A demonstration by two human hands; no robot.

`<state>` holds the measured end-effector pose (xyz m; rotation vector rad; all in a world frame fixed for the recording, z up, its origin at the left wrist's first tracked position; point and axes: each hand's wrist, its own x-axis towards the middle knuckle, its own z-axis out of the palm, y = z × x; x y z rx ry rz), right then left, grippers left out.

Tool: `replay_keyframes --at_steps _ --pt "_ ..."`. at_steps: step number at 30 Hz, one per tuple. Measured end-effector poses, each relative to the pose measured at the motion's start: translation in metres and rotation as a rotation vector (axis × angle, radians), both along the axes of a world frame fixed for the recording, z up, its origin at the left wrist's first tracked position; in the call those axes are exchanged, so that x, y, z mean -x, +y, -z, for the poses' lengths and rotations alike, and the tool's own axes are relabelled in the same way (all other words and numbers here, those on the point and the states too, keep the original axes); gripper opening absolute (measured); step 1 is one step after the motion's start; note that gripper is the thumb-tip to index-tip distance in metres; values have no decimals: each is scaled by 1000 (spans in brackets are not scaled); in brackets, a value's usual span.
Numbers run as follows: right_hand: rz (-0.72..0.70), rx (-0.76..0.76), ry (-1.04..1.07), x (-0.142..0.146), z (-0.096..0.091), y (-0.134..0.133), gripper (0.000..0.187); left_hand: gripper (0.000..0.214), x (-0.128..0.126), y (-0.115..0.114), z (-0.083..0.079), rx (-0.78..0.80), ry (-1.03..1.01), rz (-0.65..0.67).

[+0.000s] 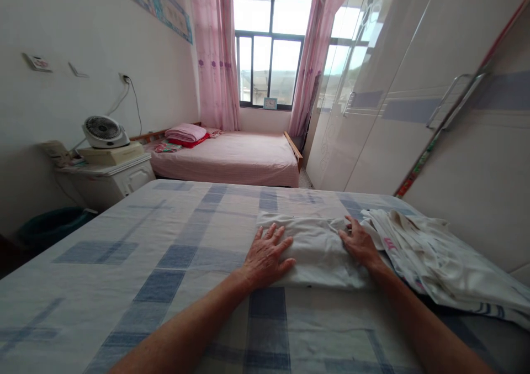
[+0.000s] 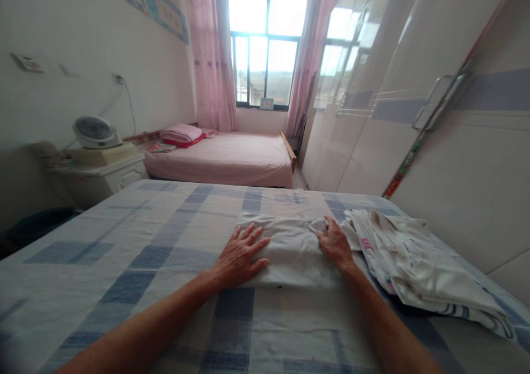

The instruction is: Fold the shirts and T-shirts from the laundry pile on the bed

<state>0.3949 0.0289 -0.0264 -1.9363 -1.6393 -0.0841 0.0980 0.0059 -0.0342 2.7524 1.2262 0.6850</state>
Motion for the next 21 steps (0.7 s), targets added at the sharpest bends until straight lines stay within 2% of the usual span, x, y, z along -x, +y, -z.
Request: replay_keyframes --at_steps 2,3,5,7,9,12,14,17,19,21 --pt "-7 -77 -105 8 -11 -7 52 53 0 1 1 -7 -5 -1" --pt "-53 -106 -157 17 -17 -11 51 53 0 1 1 -9 -5 -2" --pt "-234 -108 -231 40 -27 -19 49 54 -1 1 1 -13 -2 -5" --pt "-435 -34 -280 61 -25 -27 49 54 -1 -1 2 -14 1 -12" --pt "-514 83 -318 70 -13 -32 51 54 -2 -3 3 -13 -4 -19" --pt "-382 196 -250 53 5 -32 51 53 -1 -3 -1 17 -27 -9" --pt "-270 166 -154 32 6 -25 49 43 0 6 -11 66 -67 0" --pt "-132 89 -111 11 -10 -11 43 32 6 35 -30 123 -181 -121" --pt "-21 118 -137 11 -23 1 41 30 12 63 -38 168 -242 -252" --pt "61 179 -147 20 -30 11 44 29 16 88 -40 233 -254 -304"
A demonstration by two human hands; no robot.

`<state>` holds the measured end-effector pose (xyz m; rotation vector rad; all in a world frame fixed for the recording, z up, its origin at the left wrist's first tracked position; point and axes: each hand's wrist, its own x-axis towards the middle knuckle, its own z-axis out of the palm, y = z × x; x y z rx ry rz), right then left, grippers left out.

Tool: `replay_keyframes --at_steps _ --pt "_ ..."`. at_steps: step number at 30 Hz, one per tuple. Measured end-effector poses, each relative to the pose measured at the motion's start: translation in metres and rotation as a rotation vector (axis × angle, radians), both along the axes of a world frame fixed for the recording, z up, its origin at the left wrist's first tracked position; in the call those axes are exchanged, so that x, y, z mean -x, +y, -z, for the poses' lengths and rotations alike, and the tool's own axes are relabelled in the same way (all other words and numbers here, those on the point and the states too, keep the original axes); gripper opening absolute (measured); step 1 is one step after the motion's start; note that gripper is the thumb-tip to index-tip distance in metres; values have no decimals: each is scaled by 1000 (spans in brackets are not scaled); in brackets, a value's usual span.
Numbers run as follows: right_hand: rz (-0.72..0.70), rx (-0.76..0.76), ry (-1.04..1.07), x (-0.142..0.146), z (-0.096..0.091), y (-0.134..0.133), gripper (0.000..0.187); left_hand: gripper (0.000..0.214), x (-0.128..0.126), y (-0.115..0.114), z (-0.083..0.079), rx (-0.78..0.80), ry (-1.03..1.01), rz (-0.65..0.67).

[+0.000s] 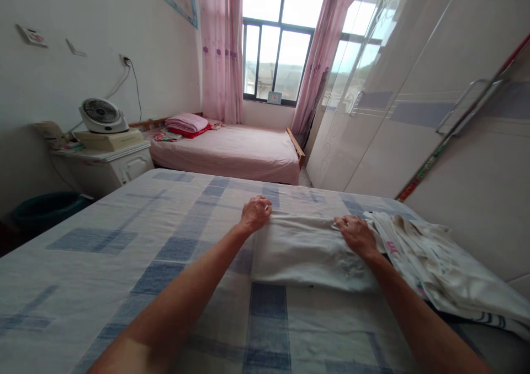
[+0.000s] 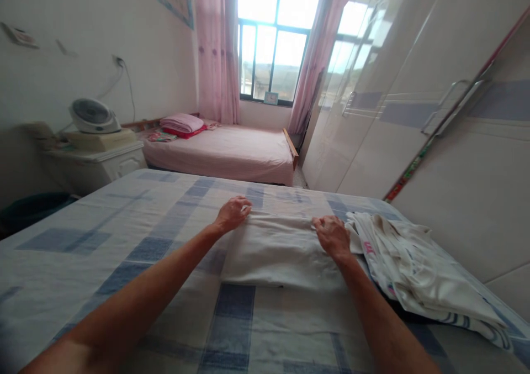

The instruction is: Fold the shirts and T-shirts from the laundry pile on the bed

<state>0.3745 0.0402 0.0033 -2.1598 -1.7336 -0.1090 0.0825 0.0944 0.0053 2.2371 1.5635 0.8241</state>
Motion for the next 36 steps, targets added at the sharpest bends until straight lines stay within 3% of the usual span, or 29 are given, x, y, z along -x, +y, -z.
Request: replay_keyframes --at_steps 3,7,14,18,23,28,36 --pt "68 55 34 16 6 11 48 25 2 26 9 85 -10 41" --pt "130 20 98 23 25 18 38 25 -2 37 24 111 -49 64" --pt "78 -32 207 16 35 22 23 20 -8 42 33 119 -145 84" --pt "112 -59 211 16 38 23 28 19 -8 43 36 116 -180 74" --pt "56 -68 199 14 41 23 23 17 -9 42 39 101 -211 68" --pt "136 -103 164 13 44 23 25 15 -10 41 40 67 -238 62" --pt "55 -163 255 8 46 26 19 11 -12 39 38 35 -244 68"
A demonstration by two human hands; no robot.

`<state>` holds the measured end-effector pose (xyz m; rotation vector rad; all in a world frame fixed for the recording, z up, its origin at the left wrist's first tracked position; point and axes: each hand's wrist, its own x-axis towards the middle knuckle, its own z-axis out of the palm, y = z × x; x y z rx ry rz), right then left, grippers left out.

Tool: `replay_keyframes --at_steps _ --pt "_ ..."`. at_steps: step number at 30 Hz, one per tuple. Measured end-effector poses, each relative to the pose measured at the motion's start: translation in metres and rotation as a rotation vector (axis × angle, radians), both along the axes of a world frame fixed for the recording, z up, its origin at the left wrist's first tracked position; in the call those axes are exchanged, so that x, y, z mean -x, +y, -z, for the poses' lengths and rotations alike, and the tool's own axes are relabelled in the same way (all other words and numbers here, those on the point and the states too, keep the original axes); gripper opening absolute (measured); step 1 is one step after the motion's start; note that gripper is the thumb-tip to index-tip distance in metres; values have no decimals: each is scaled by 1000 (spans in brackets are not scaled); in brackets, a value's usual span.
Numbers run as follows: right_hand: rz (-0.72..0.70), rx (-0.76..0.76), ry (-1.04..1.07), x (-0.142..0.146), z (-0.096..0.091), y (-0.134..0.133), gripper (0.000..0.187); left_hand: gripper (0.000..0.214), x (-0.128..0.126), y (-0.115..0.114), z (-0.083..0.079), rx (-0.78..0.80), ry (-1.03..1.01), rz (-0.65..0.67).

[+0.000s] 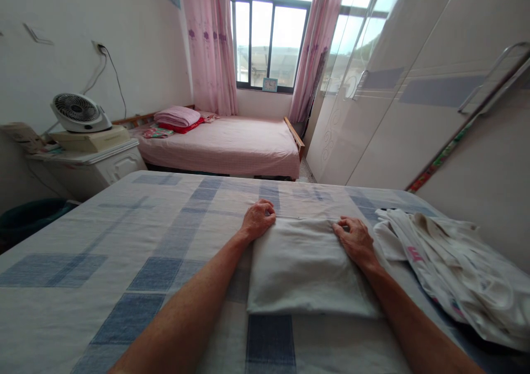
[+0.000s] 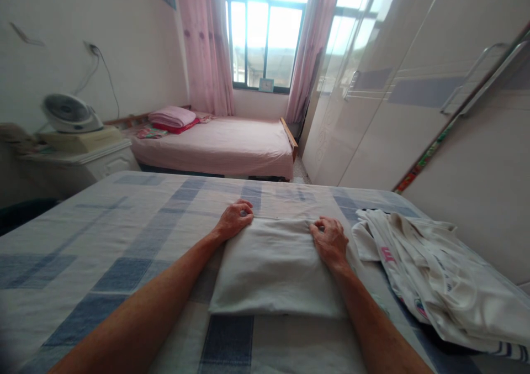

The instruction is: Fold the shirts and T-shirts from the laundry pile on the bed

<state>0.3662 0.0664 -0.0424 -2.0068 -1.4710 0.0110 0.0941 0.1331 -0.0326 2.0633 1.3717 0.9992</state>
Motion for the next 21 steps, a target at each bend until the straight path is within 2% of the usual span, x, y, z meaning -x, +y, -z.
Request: replay_keyframes --at_steps 5,11,15,16,18,21 --pt "49 -138 26 -4 -2 4 19 13 -1 3 0 26 -1 -104" --pt "96 71 -15 -3 4 6 21 15 -4 2 4 34 70 -166" --pt "99 52 -61 -1 -9 2 29 15 -3 -1 -3 19 118 -202" --pt "73 10 -71 3 -16 -1 34 15 -4 -4 -8 10 120 -223" --pt "-69 -73 -84 17 -31 -11 43 18 -7 -16 -19 -33 128 -248" --pt "-388 -43 -73 54 -40 -30 50 23 -16 -49 -31 -153 234 -100"
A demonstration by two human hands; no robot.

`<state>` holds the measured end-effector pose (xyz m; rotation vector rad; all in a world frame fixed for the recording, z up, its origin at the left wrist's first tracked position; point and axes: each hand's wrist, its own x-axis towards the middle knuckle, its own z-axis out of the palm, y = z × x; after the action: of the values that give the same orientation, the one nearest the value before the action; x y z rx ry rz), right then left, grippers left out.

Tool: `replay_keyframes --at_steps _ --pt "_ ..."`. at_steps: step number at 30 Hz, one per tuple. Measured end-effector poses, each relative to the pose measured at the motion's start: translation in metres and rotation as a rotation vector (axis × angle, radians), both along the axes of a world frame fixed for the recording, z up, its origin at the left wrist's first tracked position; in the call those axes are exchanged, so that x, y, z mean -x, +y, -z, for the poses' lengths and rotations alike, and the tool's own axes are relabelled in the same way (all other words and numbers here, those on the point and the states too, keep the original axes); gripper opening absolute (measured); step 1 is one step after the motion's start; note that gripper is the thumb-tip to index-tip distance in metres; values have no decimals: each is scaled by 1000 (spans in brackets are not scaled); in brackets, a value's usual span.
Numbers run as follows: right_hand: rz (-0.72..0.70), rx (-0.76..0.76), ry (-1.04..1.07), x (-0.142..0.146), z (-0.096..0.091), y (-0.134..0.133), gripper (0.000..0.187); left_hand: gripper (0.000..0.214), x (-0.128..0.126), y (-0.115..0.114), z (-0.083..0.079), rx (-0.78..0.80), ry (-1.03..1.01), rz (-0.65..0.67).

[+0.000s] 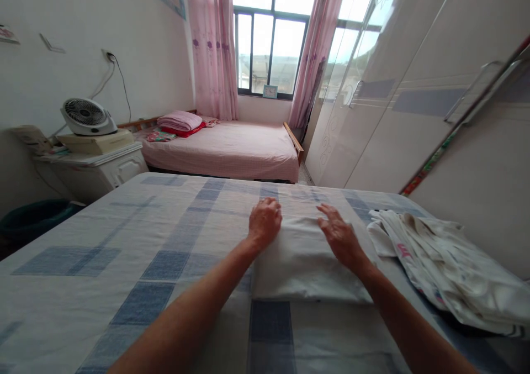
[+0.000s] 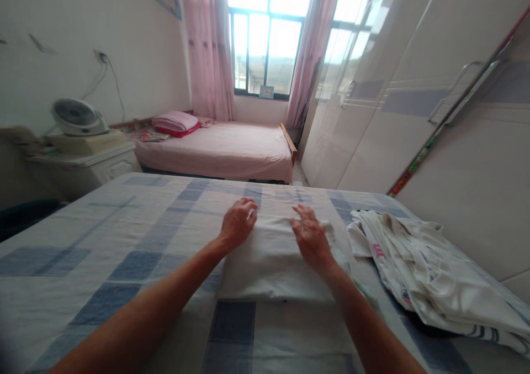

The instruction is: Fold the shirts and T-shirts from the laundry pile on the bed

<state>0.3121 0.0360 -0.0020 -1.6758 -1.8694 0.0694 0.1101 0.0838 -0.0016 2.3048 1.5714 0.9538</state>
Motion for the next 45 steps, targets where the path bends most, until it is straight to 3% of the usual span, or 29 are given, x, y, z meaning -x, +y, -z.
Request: replay_keyframes --at_steps 2,4,8,11,14,16,19,21,23,27,30,33,36,38,40,45 --pt "-141 93 -58 22 6 -10 52 29 -6 -24 3 -15 127 130" --pt "-191 168 -173 31 17 -15 54 44 -9 -42 12 22 205 168" --pt "-1 266 -354 -2 33 -8 57 67 -7 -52 30 84 230 94" --pt "157 321 -387 -37 29 -2 54 70 -5 -48 31 97 241 68" --pt "259 289 -398 -39 20 -8 53 68 -6 -47 27 114 249 64" --pt "202 219 -393 -23 17 -19 55 66 -5 -48 25 122 249 60" --pt "-54 163 -399 -3 22 -38 55 63 -3 -49 25 135 237 53" --pt "-75 176 -392 -7 28 -47 55 61 1 -49 24 170 201 42" --pt "58 196 -358 -26 35 -50 55 57 7 -49 23 213 111 23" --pt "271 141 -233 -66 42 -50 53 51 23 -57 15 339 -314 -87" --pt "271 13 -162 -68 38 -50 51 45 34 -68 7 524 -608 -98" --pt "204 -87 -65 -51 24 -55 49 41 40 -81 4 726 -752 -31" --pt "108 -28 148 -28 4 -63 48 43 37 -91 3 860 -923 70" --pt "16 110 308 -12 -10 -69 48 45 29 -98 1 811 -1013 112" --pt "-75 243 426 5 -24 -75 51 46 19 -106 -5 656 -961 150" --pt "-205 452 674 34 -50 -93 58 55 -16 -134 -19 203 -444 190"
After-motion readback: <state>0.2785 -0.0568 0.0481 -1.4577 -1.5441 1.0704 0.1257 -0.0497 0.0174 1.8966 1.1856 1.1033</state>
